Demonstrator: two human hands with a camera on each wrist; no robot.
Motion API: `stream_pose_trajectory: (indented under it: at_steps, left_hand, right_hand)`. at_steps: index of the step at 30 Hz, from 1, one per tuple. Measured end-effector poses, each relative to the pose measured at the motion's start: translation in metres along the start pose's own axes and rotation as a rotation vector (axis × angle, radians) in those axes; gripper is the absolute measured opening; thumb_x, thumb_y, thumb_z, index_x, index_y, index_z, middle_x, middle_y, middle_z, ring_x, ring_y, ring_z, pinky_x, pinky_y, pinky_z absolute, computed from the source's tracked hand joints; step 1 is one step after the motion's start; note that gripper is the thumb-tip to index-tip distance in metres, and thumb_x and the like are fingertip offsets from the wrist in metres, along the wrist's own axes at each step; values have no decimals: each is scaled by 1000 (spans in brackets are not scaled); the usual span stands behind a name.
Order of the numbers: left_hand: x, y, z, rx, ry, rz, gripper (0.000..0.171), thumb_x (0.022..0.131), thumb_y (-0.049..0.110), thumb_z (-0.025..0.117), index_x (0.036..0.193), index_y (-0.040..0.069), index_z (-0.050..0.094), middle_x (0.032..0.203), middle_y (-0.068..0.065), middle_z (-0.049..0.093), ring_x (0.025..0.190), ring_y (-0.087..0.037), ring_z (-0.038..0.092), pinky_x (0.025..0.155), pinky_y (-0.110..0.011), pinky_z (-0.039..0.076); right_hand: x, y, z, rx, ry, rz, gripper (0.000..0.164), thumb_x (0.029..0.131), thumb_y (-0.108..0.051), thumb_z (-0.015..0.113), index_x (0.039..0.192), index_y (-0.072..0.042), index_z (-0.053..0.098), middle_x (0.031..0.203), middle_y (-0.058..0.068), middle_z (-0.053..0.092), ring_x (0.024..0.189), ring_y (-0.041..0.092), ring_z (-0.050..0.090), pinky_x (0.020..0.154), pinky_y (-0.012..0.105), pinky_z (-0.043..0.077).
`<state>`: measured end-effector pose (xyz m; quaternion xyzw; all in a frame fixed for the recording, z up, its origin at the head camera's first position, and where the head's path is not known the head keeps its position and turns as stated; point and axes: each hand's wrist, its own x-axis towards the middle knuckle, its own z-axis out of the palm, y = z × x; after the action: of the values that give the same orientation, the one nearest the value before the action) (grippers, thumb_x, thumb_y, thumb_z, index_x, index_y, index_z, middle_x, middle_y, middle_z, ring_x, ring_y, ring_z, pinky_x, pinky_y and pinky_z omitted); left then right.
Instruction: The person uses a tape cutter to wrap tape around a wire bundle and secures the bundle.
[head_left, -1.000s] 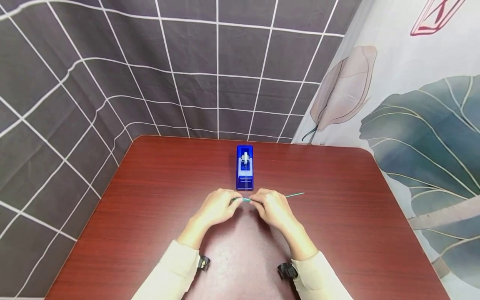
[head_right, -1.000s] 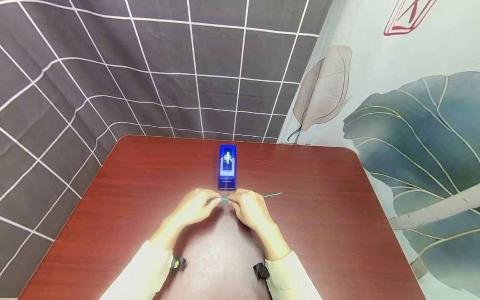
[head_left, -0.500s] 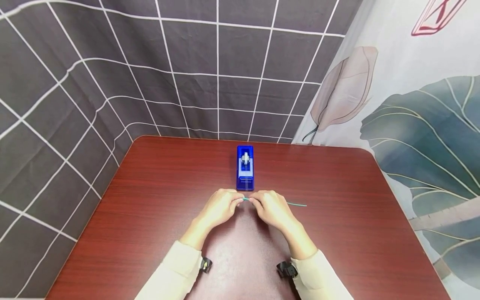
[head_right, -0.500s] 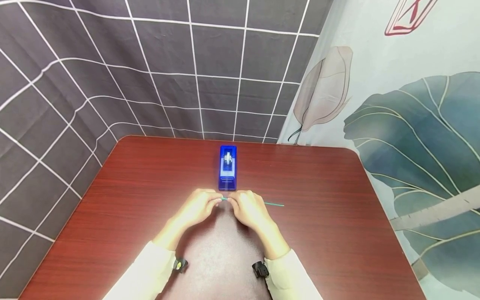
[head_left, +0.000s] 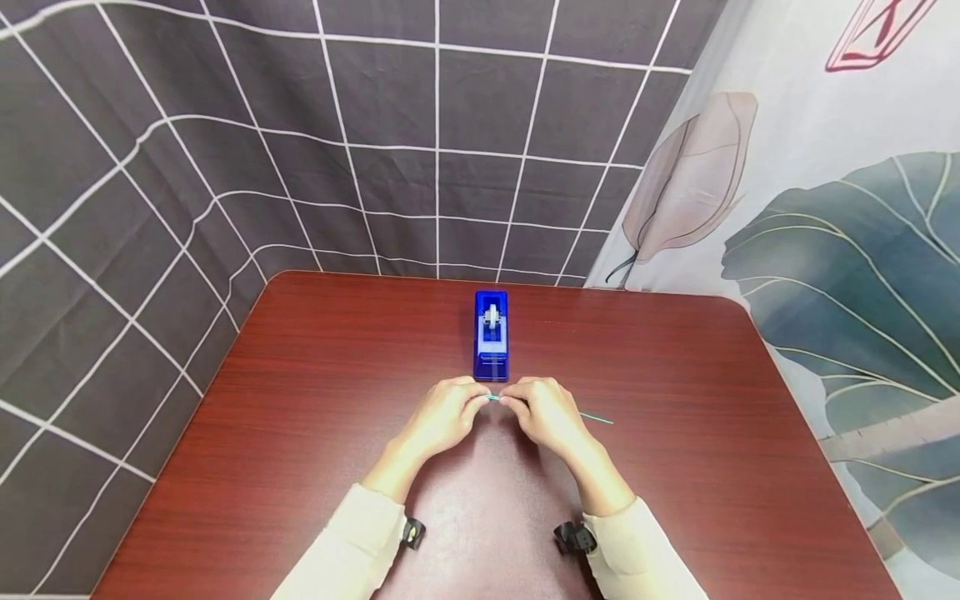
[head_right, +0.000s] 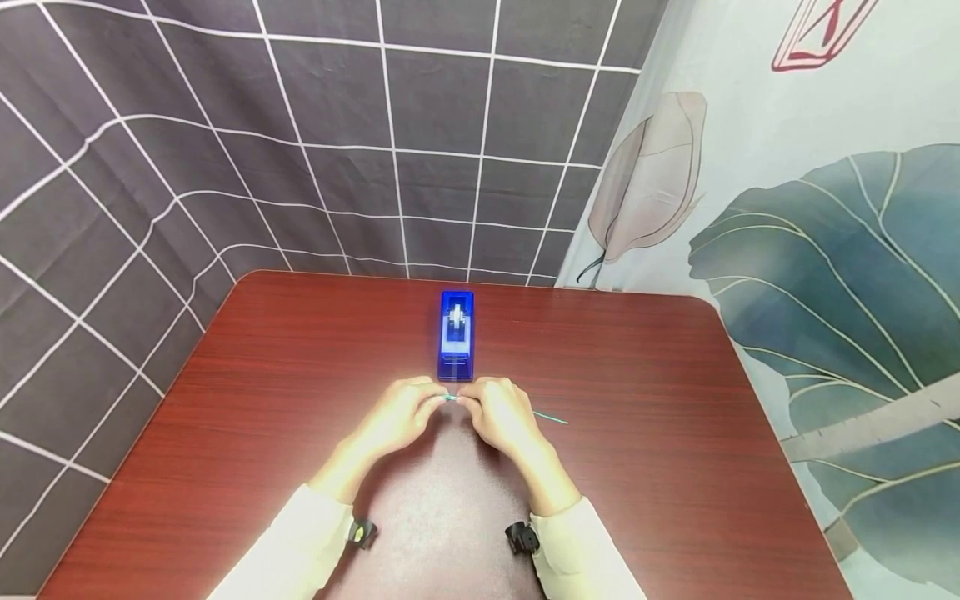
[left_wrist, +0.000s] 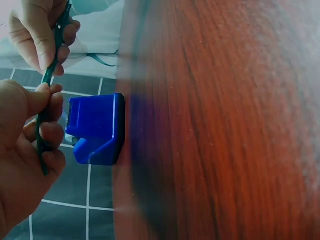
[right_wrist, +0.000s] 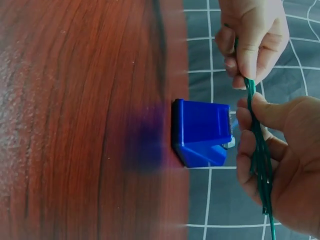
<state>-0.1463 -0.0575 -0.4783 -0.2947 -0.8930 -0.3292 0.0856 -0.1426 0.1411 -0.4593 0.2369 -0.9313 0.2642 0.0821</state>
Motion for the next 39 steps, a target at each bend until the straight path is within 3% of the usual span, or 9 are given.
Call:
stream_pose_trajectory:
  at_steps: [6,9,14,19,26,33,39]
  left_hand:
    - [2,2,-1,33,-53,-33,16,101,15,60,99,8,75,92,-3,73,87,-21,71,80,-40,55]
    - [2,2,0,42,-58,-54,16,101,16,62,99,10,76,88,-1,72,82,-19,70,77,-38,56]
    - [2,2,1,16,-10,-53,11,96,13,67,94,10,78,79,3,67,70,-14,64,68,-36,54]
    - [1,0,3,13,27,-43,9,95,12,70,92,10,78,77,4,65,66,-12,60,65,-34,52]
    - [-1,-2,7,9,49,-44,8,95,12,70,92,10,78,82,2,70,73,-14,67,70,-35,54]
    - [0,1,5,78,1,-70,15,100,18,62,100,12,76,96,-1,75,92,-20,71,81,-42,51]
    - [3,2,1,94,-32,-84,18,101,21,62,96,14,77,87,2,73,86,-20,70,78,-42,46]
  right_hand:
    - [-1,2,3,2,36,-22,6,86,-10,79,90,-14,80,75,-6,66,64,13,61,56,40,50]
    - [-1,2,4,3,54,-35,6,86,-9,79,90,-13,81,75,-6,66,64,12,61,56,39,51]
    - [-1,3,6,26,67,-30,6,87,-9,79,92,-12,81,79,-5,68,66,13,62,58,38,51]
    - [0,2,4,57,30,-5,8,89,-9,76,95,-12,80,84,-4,70,72,15,66,64,40,53]
    - [0,3,7,18,26,-37,6,89,-7,76,93,-11,79,83,-2,70,75,16,68,66,41,55]
    - [0,4,9,-7,69,-50,6,87,-7,78,91,-11,79,81,-3,68,71,16,66,63,41,54]
    - [0,4,8,9,93,-49,6,86,-6,78,92,-9,79,82,-2,69,71,16,66,61,41,53]
